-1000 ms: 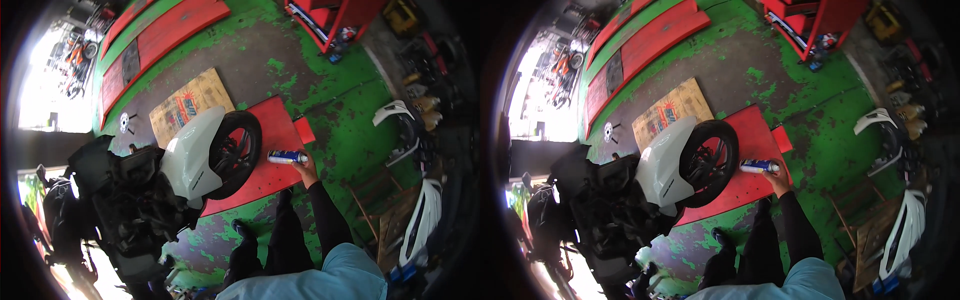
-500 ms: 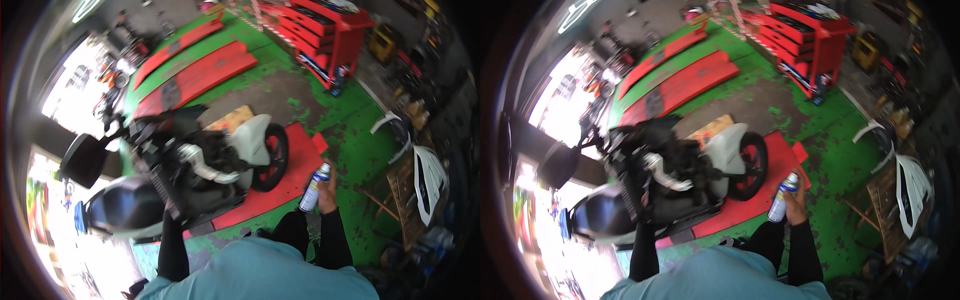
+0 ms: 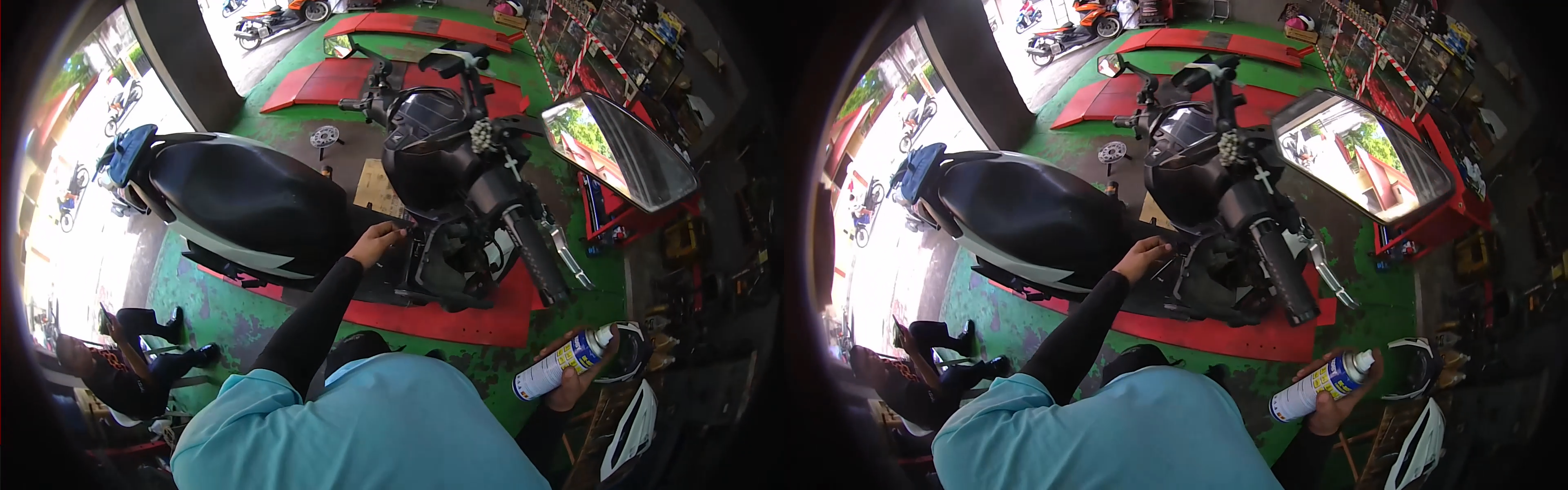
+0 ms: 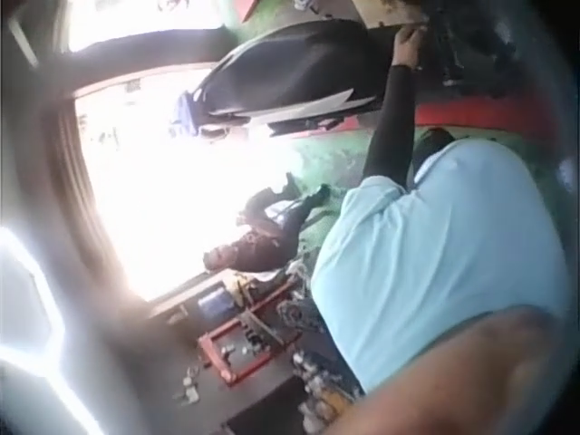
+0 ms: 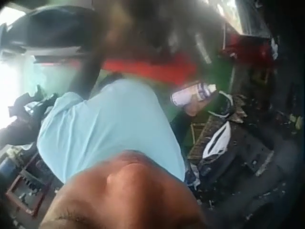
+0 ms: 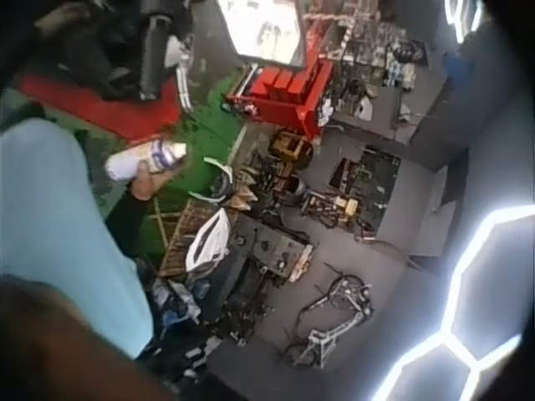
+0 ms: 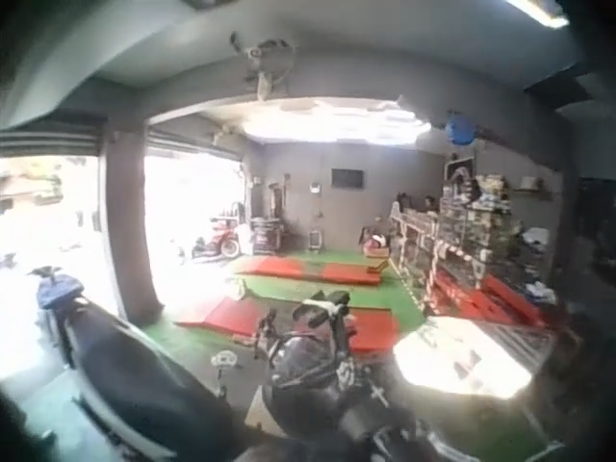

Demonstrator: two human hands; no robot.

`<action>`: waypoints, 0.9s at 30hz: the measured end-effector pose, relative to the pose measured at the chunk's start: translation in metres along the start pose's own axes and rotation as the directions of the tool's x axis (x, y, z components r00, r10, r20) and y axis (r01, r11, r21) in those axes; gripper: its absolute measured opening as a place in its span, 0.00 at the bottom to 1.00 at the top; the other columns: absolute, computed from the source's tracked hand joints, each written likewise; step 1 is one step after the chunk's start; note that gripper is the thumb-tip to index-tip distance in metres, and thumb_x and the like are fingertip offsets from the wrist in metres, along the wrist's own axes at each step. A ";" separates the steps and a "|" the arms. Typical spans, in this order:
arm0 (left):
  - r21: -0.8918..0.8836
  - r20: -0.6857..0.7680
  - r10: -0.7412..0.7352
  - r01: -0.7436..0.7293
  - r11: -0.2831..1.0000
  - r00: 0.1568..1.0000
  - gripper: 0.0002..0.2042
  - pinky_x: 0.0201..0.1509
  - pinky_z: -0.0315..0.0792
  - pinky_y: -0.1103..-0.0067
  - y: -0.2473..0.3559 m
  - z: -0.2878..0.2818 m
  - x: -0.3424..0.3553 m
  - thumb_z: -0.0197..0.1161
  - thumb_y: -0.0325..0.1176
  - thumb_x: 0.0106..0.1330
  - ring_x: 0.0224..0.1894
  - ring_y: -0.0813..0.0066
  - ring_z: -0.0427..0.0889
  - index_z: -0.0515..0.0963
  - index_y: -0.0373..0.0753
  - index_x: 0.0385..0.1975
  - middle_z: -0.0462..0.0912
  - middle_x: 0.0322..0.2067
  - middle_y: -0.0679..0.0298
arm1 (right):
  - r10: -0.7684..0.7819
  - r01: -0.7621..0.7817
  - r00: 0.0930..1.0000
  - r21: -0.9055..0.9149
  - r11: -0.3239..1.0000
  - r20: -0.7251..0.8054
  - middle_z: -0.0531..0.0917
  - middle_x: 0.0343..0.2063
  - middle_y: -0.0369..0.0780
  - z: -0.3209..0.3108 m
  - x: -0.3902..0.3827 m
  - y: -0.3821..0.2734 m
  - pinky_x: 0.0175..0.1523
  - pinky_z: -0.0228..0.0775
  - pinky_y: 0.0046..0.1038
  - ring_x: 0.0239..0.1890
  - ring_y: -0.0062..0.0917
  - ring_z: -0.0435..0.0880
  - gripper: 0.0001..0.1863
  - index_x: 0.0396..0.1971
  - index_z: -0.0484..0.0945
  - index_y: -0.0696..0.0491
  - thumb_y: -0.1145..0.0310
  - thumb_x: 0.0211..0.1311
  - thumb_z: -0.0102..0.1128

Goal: Applying lubricant or cleaner to internal motorcycle components near the handlebars and ignition area.

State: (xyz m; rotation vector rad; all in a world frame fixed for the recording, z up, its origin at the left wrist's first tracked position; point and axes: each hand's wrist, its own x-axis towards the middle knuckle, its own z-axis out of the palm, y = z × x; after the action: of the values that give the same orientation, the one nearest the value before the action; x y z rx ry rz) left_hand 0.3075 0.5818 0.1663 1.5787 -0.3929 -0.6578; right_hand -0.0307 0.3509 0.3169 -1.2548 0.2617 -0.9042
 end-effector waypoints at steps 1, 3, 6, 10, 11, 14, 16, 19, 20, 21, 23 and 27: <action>-0.026 0.030 -0.002 0.003 1.000 1.000 0.13 0.43 0.68 0.82 0.001 -0.003 0.000 0.60 0.43 0.71 0.35 0.85 0.73 0.77 0.39 0.35 0.75 0.29 0.73 | -0.083 0.084 0.996 -0.028 0.996 0.037 0.75 0.44 0.49 0.020 0.002 -0.005 0.27 0.80 0.31 0.26 0.30 0.81 0.56 0.73 0.45 0.41 0.55 0.49 0.75; -0.070 0.073 -0.001 0.006 0.998 0.997 0.11 0.45 0.69 0.82 -0.001 -0.014 0.003 0.60 0.42 0.72 0.37 0.85 0.73 0.77 0.40 0.35 0.74 0.30 0.74 | -0.193 0.200 0.977 -0.074 0.977 0.086 0.73 0.43 0.51 0.051 -0.004 -0.004 0.29 0.79 0.32 0.27 0.29 0.79 0.55 0.72 0.45 0.40 0.54 0.50 0.75; -0.075 0.186 0.010 0.004 0.997 0.982 0.12 0.45 0.69 0.82 -0.014 -0.043 0.008 0.59 0.42 0.72 0.37 0.85 0.74 0.77 0.39 0.36 0.76 0.31 0.73 | -0.218 0.255 0.959 -0.218 0.942 0.180 0.72 0.44 0.52 0.100 -0.028 0.011 0.32 0.79 0.33 0.31 0.31 0.79 0.54 0.72 0.44 0.38 0.56 0.51 0.74; -0.061 0.337 0.029 -0.009 0.998 0.941 0.13 0.45 0.70 0.81 -0.024 -0.077 0.013 0.58 0.42 0.73 0.37 0.83 0.76 0.78 0.37 0.38 0.81 0.33 0.69 | -0.359 0.572 0.811 -0.496 0.653 0.462 0.72 0.48 0.53 0.176 -0.049 0.059 0.41 0.79 0.37 0.41 0.38 0.80 0.50 0.70 0.49 0.39 0.79 0.48 0.67; 0.008 0.399 0.003 -0.006 1.000 0.917 0.14 0.45 0.71 0.81 -0.022 -0.084 0.014 0.58 0.43 0.73 0.37 0.82 0.78 0.78 0.37 0.38 0.82 0.34 0.68 | -0.346 0.514 0.855 -0.535 0.670 0.386 0.75 0.47 0.52 0.199 -0.056 0.077 0.44 0.78 0.40 0.42 0.42 0.80 0.46 0.68 0.54 0.43 0.80 0.49 0.68; 0.031 0.434 0.007 -0.022 0.999 0.901 0.15 0.44 0.72 0.80 -0.031 -0.096 0.020 0.58 0.44 0.73 0.38 0.80 0.79 0.79 0.36 0.39 0.82 0.34 0.67 | -0.287 0.365 0.920 -0.847 0.386 0.266 0.76 0.47 0.50 0.246 -0.061 0.122 0.44 0.78 0.41 0.43 0.45 0.81 0.40 0.64 0.62 0.48 0.77 0.50 0.69; 0.031 0.476 -0.016 0.001 1.000 0.879 0.15 0.44 0.72 0.80 -0.024 -0.089 0.027 0.58 0.44 0.73 0.38 0.80 0.80 0.79 0.36 0.39 0.82 0.34 0.66 | -0.313 0.296 0.928 -0.908 0.296 0.200 0.76 0.47 0.50 0.263 -0.058 0.152 0.44 0.78 0.41 0.43 0.46 0.81 0.38 0.63 0.64 0.50 0.76 0.50 0.69; 0.043 0.514 -0.023 0.002 0.999 0.858 0.15 0.42 0.73 0.80 -0.018 -0.074 0.035 0.58 0.44 0.73 0.37 0.79 0.80 0.79 0.36 0.39 0.83 0.34 0.66 | -0.272 0.082 0.962 -0.969 0.235 0.015 0.76 0.47 0.49 0.275 -0.053 0.183 0.43 0.79 0.42 0.43 0.46 0.82 0.35 0.63 0.66 0.48 0.72 0.52 0.68; 0.048 0.516 -0.009 -0.018 0.999 0.857 0.15 0.42 0.73 0.80 -0.018 -0.070 0.039 0.58 0.44 0.73 0.37 0.79 0.80 0.79 0.35 0.38 0.83 0.34 0.65 | -0.236 0.033 0.972 -0.978 0.204 -0.017 0.76 0.46 0.49 0.277 -0.050 0.190 0.45 0.78 0.43 0.44 0.47 0.82 0.35 0.63 0.66 0.50 0.71 0.52 0.67; 0.048 0.534 -0.004 -0.026 0.998 0.845 0.15 0.42 0.73 0.80 -0.023 -0.067 0.045 0.58 0.44 0.73 0.37 0.79 0.80 0.79 0.35 0.38 0.83 0.34 0.65 | -0.199 -0.013 0.979 -0.984 0.175 -0.049 0.77 0.46 0.49 0.277 -0.045 0.198 0.46 0.77 0.43 0.44 0.48 0.81 0.35 0.63 0.66 0.51 0.70 0.53 0.66; 0.032 0.539 0.070 -0.104 0.994 0.839 0.15 0.40 0.73 0.80 -0.028 -0.067 0.054 0.58 0.44 0.72 0.36 0.79 0.80 0.79 0.36 0.36 0.82 0.34 0.66 | -0.227 -0.073 0.968 -0.986 0.153 -0.106 0.77 0.46 0.49 0.281 -0.037 0.213 0.44 0.78 0.44 0.44 0.48 0.82 0.34 0.63 0.66 0.48 0.68 0.54 0.65; 0.061 0.532 -0.030 -0.003 0.998 0.846 0.15 0.37 0.72 0.82 -0.036 -0.081 0.047 0.59 0.44 0.72 0.34 0.80 0.80 0.78 0.37 0.36 0.81 0.32 0.68 | -0.276 -0.154 0.943 -0.979 0.133 -0.186 0.77 0.46 0.50 0.277 -0.021 0.223 0.41 0.78 0.47 0.40 0.50 0.83 0.33 0.63 0.67 0.43 0.65 0.54 0.63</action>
State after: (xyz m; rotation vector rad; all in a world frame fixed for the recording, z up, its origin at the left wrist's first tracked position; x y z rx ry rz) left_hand 0.3897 0.6209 0.1239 1.4355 -0.8217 -1.1111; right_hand 0.2286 0.5679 0.2036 -2.4024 1.3100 -1.0084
